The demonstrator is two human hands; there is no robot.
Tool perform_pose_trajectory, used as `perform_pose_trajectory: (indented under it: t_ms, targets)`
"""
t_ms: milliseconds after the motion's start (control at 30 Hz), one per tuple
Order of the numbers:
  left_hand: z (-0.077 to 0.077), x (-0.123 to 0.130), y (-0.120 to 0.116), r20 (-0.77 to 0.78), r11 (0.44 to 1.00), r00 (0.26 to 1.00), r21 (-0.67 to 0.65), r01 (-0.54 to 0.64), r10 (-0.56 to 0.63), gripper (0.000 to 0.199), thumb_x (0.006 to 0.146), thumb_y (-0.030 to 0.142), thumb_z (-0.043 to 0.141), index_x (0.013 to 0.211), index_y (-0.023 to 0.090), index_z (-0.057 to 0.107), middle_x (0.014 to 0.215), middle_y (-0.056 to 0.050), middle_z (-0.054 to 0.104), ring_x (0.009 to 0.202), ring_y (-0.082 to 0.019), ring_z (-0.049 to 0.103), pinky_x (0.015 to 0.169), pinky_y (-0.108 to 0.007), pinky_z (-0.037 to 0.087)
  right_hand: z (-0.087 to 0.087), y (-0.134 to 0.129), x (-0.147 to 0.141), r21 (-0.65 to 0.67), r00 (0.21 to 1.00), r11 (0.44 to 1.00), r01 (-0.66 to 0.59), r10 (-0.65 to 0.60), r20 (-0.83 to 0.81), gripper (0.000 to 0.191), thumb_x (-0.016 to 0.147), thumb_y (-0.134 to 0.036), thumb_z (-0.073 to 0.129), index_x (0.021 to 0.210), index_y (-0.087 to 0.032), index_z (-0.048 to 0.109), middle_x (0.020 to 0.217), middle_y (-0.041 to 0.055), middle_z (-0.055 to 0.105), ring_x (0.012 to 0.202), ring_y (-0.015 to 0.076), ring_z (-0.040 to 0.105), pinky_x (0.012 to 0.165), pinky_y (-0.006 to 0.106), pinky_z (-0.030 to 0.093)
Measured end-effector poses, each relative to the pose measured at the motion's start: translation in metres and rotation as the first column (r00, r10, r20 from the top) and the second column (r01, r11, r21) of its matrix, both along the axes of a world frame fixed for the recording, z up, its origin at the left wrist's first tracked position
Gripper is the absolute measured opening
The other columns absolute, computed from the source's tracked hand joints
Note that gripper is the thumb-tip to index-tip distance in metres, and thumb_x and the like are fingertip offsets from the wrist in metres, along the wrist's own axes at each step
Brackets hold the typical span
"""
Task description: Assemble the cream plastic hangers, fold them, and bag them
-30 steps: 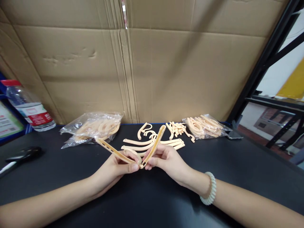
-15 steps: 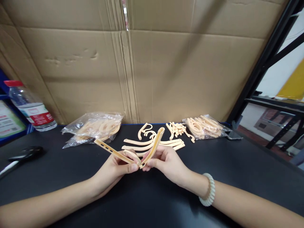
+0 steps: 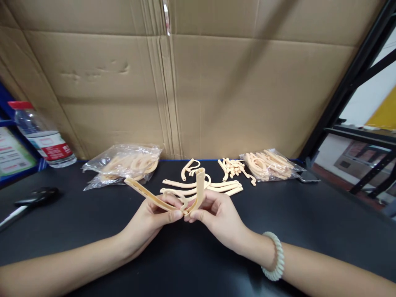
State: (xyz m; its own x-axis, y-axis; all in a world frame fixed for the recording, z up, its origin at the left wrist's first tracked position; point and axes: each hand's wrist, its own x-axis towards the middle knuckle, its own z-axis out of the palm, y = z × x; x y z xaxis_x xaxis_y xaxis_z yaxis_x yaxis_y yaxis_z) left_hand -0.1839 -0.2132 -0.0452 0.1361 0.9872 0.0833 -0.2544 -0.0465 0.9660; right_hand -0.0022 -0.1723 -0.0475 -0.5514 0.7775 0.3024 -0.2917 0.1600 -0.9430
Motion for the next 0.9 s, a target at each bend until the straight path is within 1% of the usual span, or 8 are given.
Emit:
perform_pose_trajectory:
  t_ms: [267, 400, 500, 567, 633, 667, 767, 900]
  targets:
    - [0.004, 0.004, 0.001, 0.030, 1.000, 1.000, 0.021, 0.003, -0.003, 0.012, 0.070, 0.021, 0.081, 0.077, 0.016, 0.072, 0.075, -0.002, 0.076, 0.073, -0.016, 0.069, 0.078, -0.029, 0.051, -0.003, -0.002, -0.002, 0.056, 0.996, 0.996, 0.071, -0.074, 0.052, 0.015, 0.077, -0.028, 0.075, 0.083, -0.018, 0.067, 0.077, 0.0021, 0.071, 0.071, 0.0143, 0.068, 0.071, 0.028, 0.057]
    - [0.001, 0.003, 0.001, -0.071, 0.996, 0.994, 0.019, -0.084, 0.085, 0.016, 0.069, 0.024, 0.082, 0.078, 0.015, 0.072, 0.076, -0.001, 0.074, 0.076, -0.015, 0.065, 0.077, -0.027, 0.048, 0.002, 0.002, -0.001, 0.066, 0.995, 0.995, 0.077, -0.081, 0.061, 0.016, 0.077, -0.026, 0.076, 0.085, -0.018, 0.065, 0.085, 0.0018, 0.069, 0.075, 0.0124, 0.065, 0.067, 0.024, 0.055]
    - [0.000, 0.002, 0.001, -0.111, 0.987, 0.981, 0.025, -0.156, 0.158, 0.016, 0.071, 0.026, 0.081, 0.076, 0.016, 0.069, 0.070, 0.002, 0.067, 0.071, -0.011, 0.058, 0.070, -0.022, 0.044, 0.012, 0.013, 0.013, 0.028, 0.991, 0.995, 0.094, -0.096, 0.090, 0.020, 0.075, -0.026, 0.077, 0.086, -0.019, 0.063, 0.082, -0.0016, 0.064, 0.064, 0.0078, 0.059, 0.056, 0.019, 0.050]
    - [0.000, 0.002, 0.002, -0.097, 0.984, 0.980, 0.023, -0.175, 0.177, 0.017, 0.072, 0.027, 0.080, 0.076, 0.016, 0.067, 0.067, 0.003, 0.063, 0.068, -0.010, 0.054, 0.068, -0.022, 0.042, 0.023, 0.025, 0.030, -0.027, 0.984, 1.000, -0.010, 0.015, 0.178, 0.021, 0.076, -0.029, 0.076, 0.085, -0.018, 0.061, 0.074, -0.0033, 0.061, 0.056, 0.0070, 0.057, 0.054, 0.020, 0.049]
    - [0.000, 0.003, 0.002, -0.085, 0.982, 0.978, 0.019, -0.187, 0.188, 0.019, 0.072, 0.028, 0.080, 0.077, 0.016, 0.066, 0.066, 0.003, 0.062, 0.067, -0.010, 0.054, 0.067, -0.022, 0.042, 0.034, 0.036, 0.047, -0.043, 0.900, 0.981, -0.187, 0.189, 0.393, 0.021, 0.076, -0.030, 0.075, 0.085, -0.017, 0.062, 0.071, -0.0006, 0.065, 0.062, 0.0118, 0.063, 0.059, 0.025, 0.053]
    - [0.001, 0.003, 0.003, -0.084, 0.981, 0.977, 0.018, -0.195, 0.196, 0.020, 0.072, 0.028, 0.080, 0.077, 0.016, 0.065, 0.067, 0.003, 0.061, 0.067, -0.009, 0.053, 0.067, -0.022, 0.042, 0.040, 0.040, 0.055, -0.011, 0.843, 0.972, -0.236, 0.211, 0.495, 0.020, 0.076, -0.029, 0.075, 0.086, -0.016, 0.063, 0.072, 0.0006, 0.067, 0.063, 0.0127, 0.064, 0.060, 0.026, 0.053]
    - [0.000, 0.003, 0.002, -0.091, 0.978, 0.974, 0.012, -0.209, 0.209, 0.022, 0.073, 0.029, 0.079, 0.078, 0.016, 0.063, 0.068, 0.003, 0.060, 0.068, -0.010, 0.054, 0.068, -0.022, 0.042, 0.050, 0.047, 0.069, 0.234, 0.738, 0.938, -0.256, 0.034, 0.674, 0.015, 0.077, -0.027, 0.073, 0.086, -0.016, 0.067, 0.079, 0.0023, 0.070, 0.071, 0.0140, 0.065, 0.066, 0.026, 0.052]
    - [-0.002, 0.002, 0.001, -0.099, 0.954, 0.949, 0.041, -0.297, 0.300, 0.025, 0.075, 0.032, 0.076, 0.087, 0.018, 0.059, 0.077, 0.003, 0.059, 0.075, -0.011, 0.056, 0.073, -0.023, 0.044, 0.050, 0.046, 0.072, 0.533, 0.582, 0.777, -0.336, -0.273, 0.766, 0.008, 0.077, -0.013, 0.064, 0.081, -0.018, 0.068, 0.079, 0.0009, 0.068, 0.071, 0.0140, 0.061, 0.068, 0.027, 0.048]
